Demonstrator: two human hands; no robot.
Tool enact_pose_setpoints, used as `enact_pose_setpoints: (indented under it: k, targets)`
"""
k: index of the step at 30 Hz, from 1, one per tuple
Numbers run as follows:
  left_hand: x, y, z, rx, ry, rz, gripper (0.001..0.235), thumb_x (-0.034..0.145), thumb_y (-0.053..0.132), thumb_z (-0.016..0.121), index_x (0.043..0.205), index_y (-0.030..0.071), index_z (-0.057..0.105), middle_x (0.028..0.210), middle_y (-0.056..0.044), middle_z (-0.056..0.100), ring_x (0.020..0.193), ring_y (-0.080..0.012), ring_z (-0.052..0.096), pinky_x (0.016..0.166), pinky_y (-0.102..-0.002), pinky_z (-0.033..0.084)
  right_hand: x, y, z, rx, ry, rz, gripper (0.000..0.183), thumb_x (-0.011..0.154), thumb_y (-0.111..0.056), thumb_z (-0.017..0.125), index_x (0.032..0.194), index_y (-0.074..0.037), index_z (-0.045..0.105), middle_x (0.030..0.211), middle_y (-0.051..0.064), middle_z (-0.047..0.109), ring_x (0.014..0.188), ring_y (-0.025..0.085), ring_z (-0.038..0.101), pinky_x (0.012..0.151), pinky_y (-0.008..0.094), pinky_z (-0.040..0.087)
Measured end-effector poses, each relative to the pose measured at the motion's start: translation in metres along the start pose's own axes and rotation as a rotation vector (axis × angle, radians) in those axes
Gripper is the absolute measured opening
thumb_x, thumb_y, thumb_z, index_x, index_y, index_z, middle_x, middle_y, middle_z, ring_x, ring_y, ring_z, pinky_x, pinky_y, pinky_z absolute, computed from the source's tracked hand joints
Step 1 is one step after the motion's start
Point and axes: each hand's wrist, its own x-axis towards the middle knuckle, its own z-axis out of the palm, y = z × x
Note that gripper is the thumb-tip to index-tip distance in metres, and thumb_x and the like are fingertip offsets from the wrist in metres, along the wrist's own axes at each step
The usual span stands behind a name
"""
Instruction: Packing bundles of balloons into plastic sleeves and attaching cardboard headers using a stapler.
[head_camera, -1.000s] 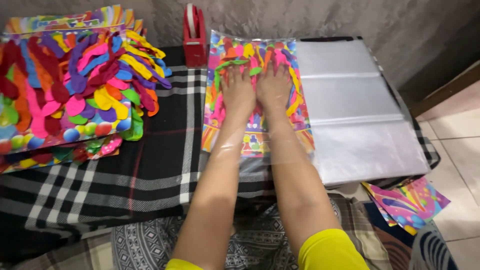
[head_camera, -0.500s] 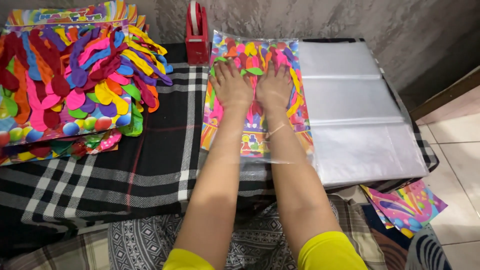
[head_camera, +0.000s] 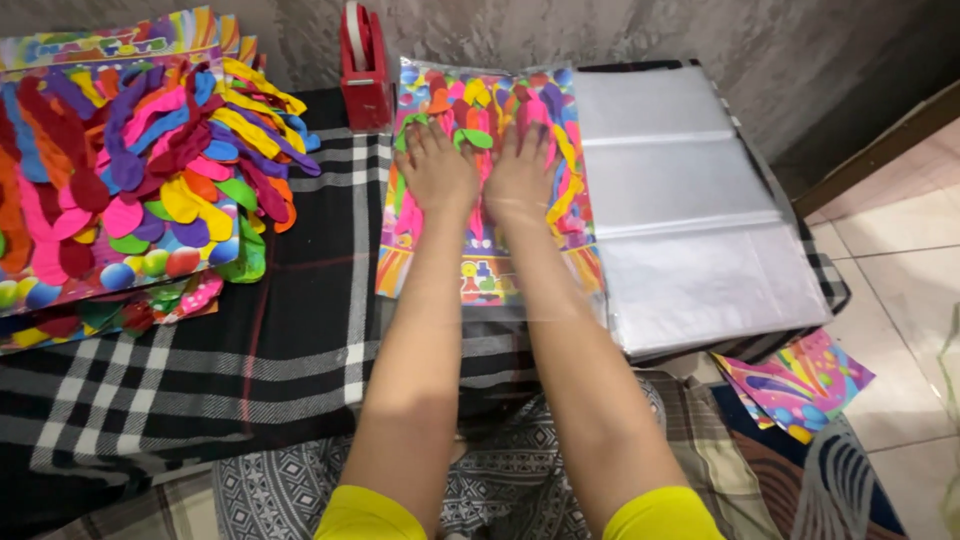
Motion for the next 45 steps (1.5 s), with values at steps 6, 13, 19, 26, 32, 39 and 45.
enact_pose_setpoints:
  k: [6, 13, 19, 26, 32, 39, 45]
  targets:
    - [-0.004, -0.001, -0.023, -0.039, -0.017, 0.016, 0.065, 0.104, 0.045, 0.045, 0.154, 0.004, 0.038, 0.157, -0.018, 0.042, 0.151, -0.0339, 0.028, 0.117, -0.059, 0.02, -0.052, -0.014, -0.06, 0.071, 0.066, -0.156, 0.057, 0.102, -0.021, 0.054, 0.153, 0.001, 0.042, 0.157, 0.026, 0.042, 0.149, 0.041, 0.036, 0.12, 0.063, 0.025]
    - [-0.005, 0.0, -0.02, -0.082, -0.019, 0.039, 0.066, 0.105, 0.045, 0.044, 0.157, 0.006, 0.033, 0.157, -0.024, 0.039, 0.152, -0.0379, 0.027, 0.118, -0.062, 0.017, -0.099, -0.026, -0.115, 0.029, -0.051, -0.224, 0.053, 0.103, -0.02, 0.048, 0.153, -0.003, 0.045, 0.16, 0.017, 0.043, 0.155, 0.034, 0.024, 0.123, 0.064, 0.008]
    - [-0.019, 0.001, 0.003, -0.064, 0.077, 0.088, 0.063, 0.102, 0.044, 0.051, 0.154, 0.01, 0.041, 0.156, -0.028, 0.037, 0.151, -0.0424, 0.026, 0.12, -0.065, 0.013, -0.095, -0.008, -0.115, 0.022, -0.249, -0.112, 0.059, 0.108, -0.038, 0.031, 0.159, -0.008, 0.037, 0.166, 0.014, 0.034, 0.157, 0.035, 0.02, 0.124, 0.064, 0.004]
    - [-0.079, 0.025, -0.062, -0.051, 0.177, 0.234, 0.078, 0.089, 0.029, 0.071, 0.154, 0.003, 0.038, 0.158, -0.034, 0.03, 0.152, -0.0465, 0.022, 0.122, -0.064, 0.017, -0.089, 0.001, -0.123, 0.012, -0.234, -0.147, 0.056, 0.108, -0.032, 0.034, 0.16, -0.011, 0.036, 0.167, 0.013, 0.033, 0.156, 0.037, 0.022, 0.124, 0.063, 0.007]
    - [-0.12, 0.014, -0.092, 0.094, 0.168, 0.421, 0.062, 0.094, 0.025, 0.057, 0.15, 0.0, 0.045, 0.156, -0.03, 0.038, 0.15, -0.0418, 0.031, 0.121, -0.058, 0.02, -0.077, 0.013, -0.117, 0.038, -0.266, -0.143, 0.058, 0.11, -0.038, 0.029, 0.163, -0.013, 0.03, 0.168, 0.013, 0.031, 0.156, 0.037, 0.02, 0.124, 0.064, 0.004]
    - [-0.194, -0.002, -0.134, 0.036, 0.26, 0.68, 0.043, 0.09, 0.004, 0.049, 0.128, -0.005, 0.065, 0.13, -0.032, 0.062, 0.127, -0.0465, 0.058, 0.1, -0.055, 0.045, -0.08, 0.015, -0.114, 0.053, -0.212, -0.217, 0.06, 0.109, -0.038, 0.035, 0.164, -0.016, 0.029, 0.168, 0.012, 0.031, 0.156, 0.037, 0.02, 0.123, 0.068, 0.005]
    - [-0.201, -0.033, -0.187, 0.024, -0.488, 0.935, 0.048, 0.09, 0.013, 0.049, 0.134, -0.006, 0.059, 0.129, -0.032, 0.06, 0.124, -0.0481, 0.059, 0.099, -0.052, 0.05, -0.093, 0.024, -0.108, 0.02, -0.253, -0.3, 0.062, 0.108, -0.045, 0.032, 0.164, -0.02, 0.025, 0.171, 0.006, 0.024, 0.158, 0.033, 0.012, 0.125, 0.066, 0.002]
